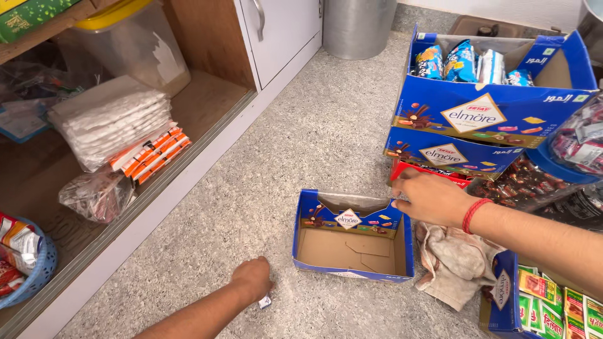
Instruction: The person organizes various snack bars and chocolate bars from the floor into cardboard boxes. They pick up items one by one and place them neatly into the boxes, then stack the filled boxes.
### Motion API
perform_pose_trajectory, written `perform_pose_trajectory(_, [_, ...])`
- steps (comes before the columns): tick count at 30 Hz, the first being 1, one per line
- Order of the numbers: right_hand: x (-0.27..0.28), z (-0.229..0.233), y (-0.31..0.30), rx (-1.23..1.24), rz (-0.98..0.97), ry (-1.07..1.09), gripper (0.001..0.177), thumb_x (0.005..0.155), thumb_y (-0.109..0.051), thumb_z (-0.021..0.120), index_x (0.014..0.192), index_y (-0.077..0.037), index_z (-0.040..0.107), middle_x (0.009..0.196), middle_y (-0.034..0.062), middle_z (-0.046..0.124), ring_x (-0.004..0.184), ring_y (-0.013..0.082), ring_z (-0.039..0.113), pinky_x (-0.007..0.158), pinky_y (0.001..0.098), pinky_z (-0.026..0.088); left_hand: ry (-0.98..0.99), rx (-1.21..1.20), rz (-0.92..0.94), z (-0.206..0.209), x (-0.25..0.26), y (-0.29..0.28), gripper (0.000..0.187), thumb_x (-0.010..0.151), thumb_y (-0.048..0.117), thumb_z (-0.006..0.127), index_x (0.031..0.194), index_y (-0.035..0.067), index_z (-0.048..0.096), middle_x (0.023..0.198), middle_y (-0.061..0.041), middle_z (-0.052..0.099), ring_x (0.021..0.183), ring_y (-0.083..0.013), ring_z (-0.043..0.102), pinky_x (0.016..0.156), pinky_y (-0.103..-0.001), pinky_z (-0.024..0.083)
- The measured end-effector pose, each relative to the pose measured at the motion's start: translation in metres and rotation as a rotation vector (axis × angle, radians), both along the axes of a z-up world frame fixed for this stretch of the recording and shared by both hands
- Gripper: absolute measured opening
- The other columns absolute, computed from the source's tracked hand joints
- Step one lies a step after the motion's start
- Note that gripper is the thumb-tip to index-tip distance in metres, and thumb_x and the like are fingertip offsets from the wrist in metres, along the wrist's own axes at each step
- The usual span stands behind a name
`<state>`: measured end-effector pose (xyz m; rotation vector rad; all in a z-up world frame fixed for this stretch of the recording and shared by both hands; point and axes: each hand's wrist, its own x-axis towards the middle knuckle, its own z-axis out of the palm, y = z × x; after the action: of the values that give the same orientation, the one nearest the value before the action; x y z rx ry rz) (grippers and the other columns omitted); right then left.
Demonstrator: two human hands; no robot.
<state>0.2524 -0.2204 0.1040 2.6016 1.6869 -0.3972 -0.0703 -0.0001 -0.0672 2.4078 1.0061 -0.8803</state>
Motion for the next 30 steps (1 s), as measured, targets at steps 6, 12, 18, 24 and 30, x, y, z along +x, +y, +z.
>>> perform_pose_trajectory(6, [-0.012,0.003,-0.001,-0.005,0.05,-0.011,0.035,0.086,-0.033,0.067,0.113,-0.012,0.071,0.113,0.0117,0.064,0.101,0.0337,0.068,0.089,0.0489,0.053,0.01,-0.136,0.142,0.011,0.009,-0.007,0.016,0.084,0.0,0.065,0.099,-0.004,0.07,0.106,-0.024,0.078,0.094,-0.0311,0.082,0.082,-0.041,0.066])
perform_pose_trajectory(12, [-0.022,0.013,0.003,-0.013,0.053,-0.002,0.033,0.087,-0.034,0.066,0.112,-0.013,0.069,0.111,0.0104,0.065,0.1,0.0325,0.07,0.088,0.0475,0.055,0.048,-0.139,0.068,0.047,0.008,-0.016,0.058,0.087,0.049,0.079,0.109,-0.004,0.071,0.112,-0.02,0.071,0.103,-0.0322,0.073,0.091,-0.042,0.058])
perform_pose_trajectory(18, [-0.04,0.024,0.003,-0.064,0.014,0.032,0.032,0.087,-0.033,0.065,0.113,-0.014,0.069,0.113,0.009,0.063,0.104,0.0319,0.068,0.089,0.0476,0.054,-0.093,-0.205,-0.6,-0.005,-0.019,-0.079,0.082,0.084,0.033,0.082,0.143,-0.002,0.037,0.112,-0.03,0.065,0.107,-0.0413,0.066,0.093,-0.047,0.053])
perform_pose_trajectory(24, [-0.047,0.022,0.004,-0.029,0.115,0.048,0.029,0.089,-0.031,0.063,0.11,-0.012,0.07,0.111,0.0093,0.064,0.103,0.0321,0.067,0.091,0.0456,0.053,-0.058,-0.266,-0.714,-0.094,-0.026,-0.109,0.04,0.104,0.015,0.048,0.134,-0.01,0.054,0.115,-0.037,0.065,0.107,-0.0472,0.067,0.087,-0.055,0.058])
perform_pose_trajectory(30, [-0.055,0.026,0.004,-0.024,0.115,0.108,0.027,0.09,-0.029,0.062,0.11,-0.013,0.071,0.109,0.0085,0.067,0.1,0.032,0.069,0.09,0.0462,0.053,-0.25,-0.188,-0.712,-0.04,-0.002,-0.088,0.018,0.083,0.009,0.065,0.094,0.0,0.074,0.1,-0.025,0.073,0.099,-0.0408,0.071,0.087,-0.05,0.057])
